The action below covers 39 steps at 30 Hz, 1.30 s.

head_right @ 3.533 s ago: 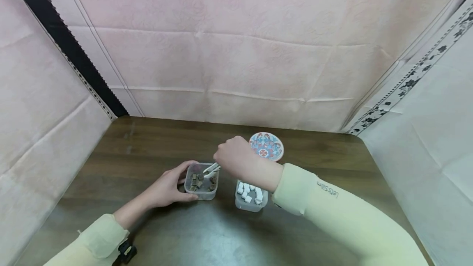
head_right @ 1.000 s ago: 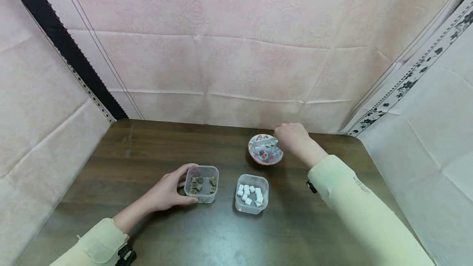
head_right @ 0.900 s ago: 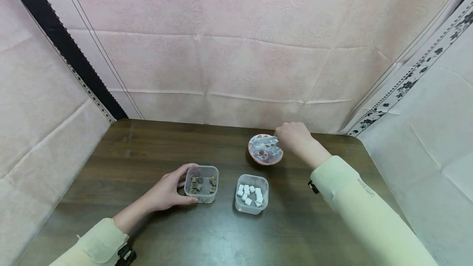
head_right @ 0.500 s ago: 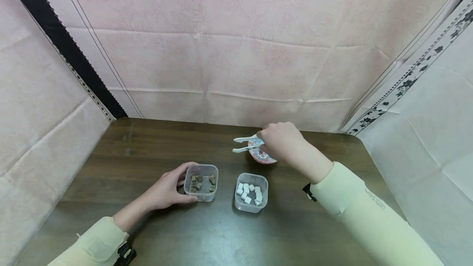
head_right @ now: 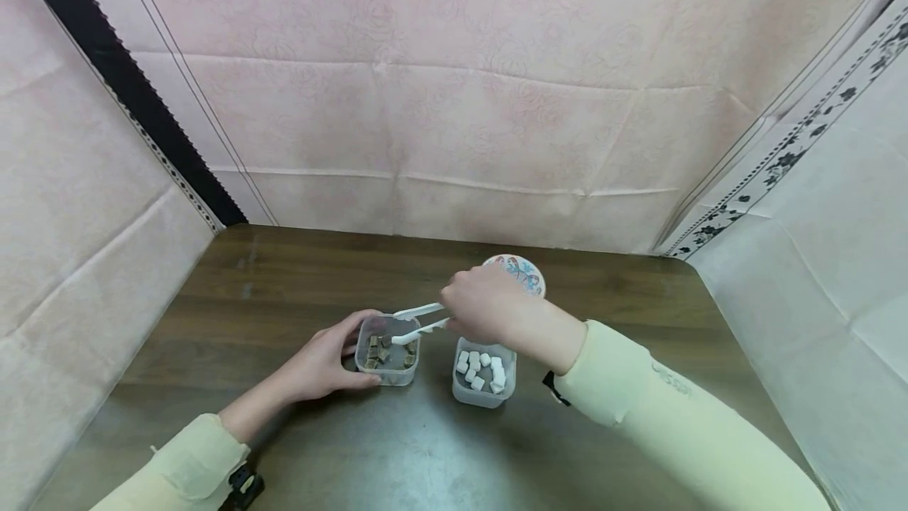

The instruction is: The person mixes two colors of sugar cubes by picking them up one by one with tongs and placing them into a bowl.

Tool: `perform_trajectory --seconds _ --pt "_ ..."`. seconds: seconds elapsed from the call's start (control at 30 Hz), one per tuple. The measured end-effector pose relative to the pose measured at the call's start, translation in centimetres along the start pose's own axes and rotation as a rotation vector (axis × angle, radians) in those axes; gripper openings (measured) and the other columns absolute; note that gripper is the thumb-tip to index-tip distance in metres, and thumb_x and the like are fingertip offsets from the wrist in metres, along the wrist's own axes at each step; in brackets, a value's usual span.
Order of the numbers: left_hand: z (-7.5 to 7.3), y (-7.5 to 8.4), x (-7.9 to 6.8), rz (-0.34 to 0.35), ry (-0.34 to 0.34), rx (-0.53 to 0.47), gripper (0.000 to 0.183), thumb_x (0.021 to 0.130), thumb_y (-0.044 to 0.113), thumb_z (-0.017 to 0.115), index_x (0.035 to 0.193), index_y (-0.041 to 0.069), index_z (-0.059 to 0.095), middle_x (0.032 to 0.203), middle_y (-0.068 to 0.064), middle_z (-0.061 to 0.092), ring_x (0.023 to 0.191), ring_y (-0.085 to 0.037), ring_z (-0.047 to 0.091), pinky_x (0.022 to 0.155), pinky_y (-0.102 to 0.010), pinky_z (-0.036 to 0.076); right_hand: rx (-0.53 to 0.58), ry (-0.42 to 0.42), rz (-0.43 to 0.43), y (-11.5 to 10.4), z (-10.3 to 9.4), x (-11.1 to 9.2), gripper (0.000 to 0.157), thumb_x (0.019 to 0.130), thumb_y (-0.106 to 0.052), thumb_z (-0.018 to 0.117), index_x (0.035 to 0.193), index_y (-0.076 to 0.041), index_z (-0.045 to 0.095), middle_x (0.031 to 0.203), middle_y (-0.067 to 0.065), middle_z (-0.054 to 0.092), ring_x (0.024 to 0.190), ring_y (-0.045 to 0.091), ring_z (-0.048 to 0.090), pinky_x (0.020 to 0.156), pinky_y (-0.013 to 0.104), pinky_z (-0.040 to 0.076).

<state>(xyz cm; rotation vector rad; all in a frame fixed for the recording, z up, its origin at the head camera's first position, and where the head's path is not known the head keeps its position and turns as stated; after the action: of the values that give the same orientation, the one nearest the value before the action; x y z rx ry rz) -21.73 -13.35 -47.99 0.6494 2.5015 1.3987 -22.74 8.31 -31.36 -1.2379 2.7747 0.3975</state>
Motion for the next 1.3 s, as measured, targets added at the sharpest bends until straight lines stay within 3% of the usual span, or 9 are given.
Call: perform_trajectory --seconds 0.17,0.33,0.47,0.6,0.87,1.3 --pt "0.0 -0.1 0.1 0.002 0.000 -0.006 0.086 0.083 0.019 0.095 0.154 0.014 0.047 0.148 -0.012 0.058 0.137 -0.033 0.060 0.110 -0.048 0.052 0.007 -0.043 -0.017 -1.5 0.3 1.3 0.019 0.096 -0.030 0.081 0.092 -0.013 0.075 0.084 0.002 0.072 0.073 0.019 0.069 0.061 0.037 0.059" --pt "-0.1 -0.1 0.1 0.014 -0.005 -0.026 0.087 0.083 0.019 0.095 0.155 0.013 0.046 0.146 -0.010 0.059 0.137 -0.032 0.060 0.110 -0.046 0.053 -0.098 -0.026 -0.040 -2.9 0.4 2.4 0.023 0.095 -0.033 0.082 0.083 -0.015 0.076 0.076 0.000 0.071 0.066 0.018 0.066 0.055 0.035 0.056" --pt "-0.1 -0.1 0.1 0.024 -0.007 -0.029 0.088 0.083 0.021 0.095 0.155 0.012 0.045 0.147 -0.011 0.058 0.137 -0.031 0.060 0.110 -0.045 0.053 -0.158 -0.012 -0.049 -3.9 0.6 3.3 0.018 0.096 -0.024 0.078 0.080 -0.016 0.077 0.072 -0.001 0.070 0.061 0.017 0.063 0.052 0.033 0.054" --pt "-0.2 -0.1 0.2 0.023 -0.008 -0.030 0.088 0.084 0.023 0.095 0.156 0.013 0.045 0.150 -0.011 0.056 0.139 -0.031 0.059 0.111 -0.046 0.052 -0.171 -0.050 -0.029 -4.6 1.0 4.2 0.017 0.099 -0.018 0.072 0.083 -0.017 0.079 0.074 -0.001 0.070 0.061 0.016 0.061 0.054 0.034 0.055" --pt "-0.1 -0.1 0.2 0.012 -0.021 -0.050 0.088 0.085 0.023 0.094 0.156 0.012 0.044 0.152 -0.013 0.056 0.140 -0.032 0.058 0.111 -0.045 0.052 -0.241 -0.117 -0.007 -5.8 1.7 5.3 0.013 0.101 -0.022 0.073 0.093 -0.020 0.083 0.082 -0.003 0.074 0.063 0.014 0.063 0.057 0.031 0.058" --pt "-0.3 -0.1 0.1 0.000 -0.019 -0.053 0.089 0.084 0.021 0.094 0.157 0.015 0.043 0.149 -0.011 0.058 0.139 -0.031 0.059 0.110 -0.043 0.053 -0.328 -0.045 -0.020 -7.2 1.8 6.3 0.016 0.102 -0.026 0.072 0.091 -0.025 0.084 0.083 -0.007 0.075 0.065 0.011 0.066 0.057 0.028 0.057"
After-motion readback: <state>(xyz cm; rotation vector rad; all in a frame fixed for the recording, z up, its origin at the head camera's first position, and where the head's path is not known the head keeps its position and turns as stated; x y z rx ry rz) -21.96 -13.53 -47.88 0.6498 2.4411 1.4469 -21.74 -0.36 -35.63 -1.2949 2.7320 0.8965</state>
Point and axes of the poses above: each hand's wrist, its own x-axis towards the middle knuckle, its own z-axis out of the palm, y = z × x, the point moved 5 cm from there along x, towards the middle knuckle
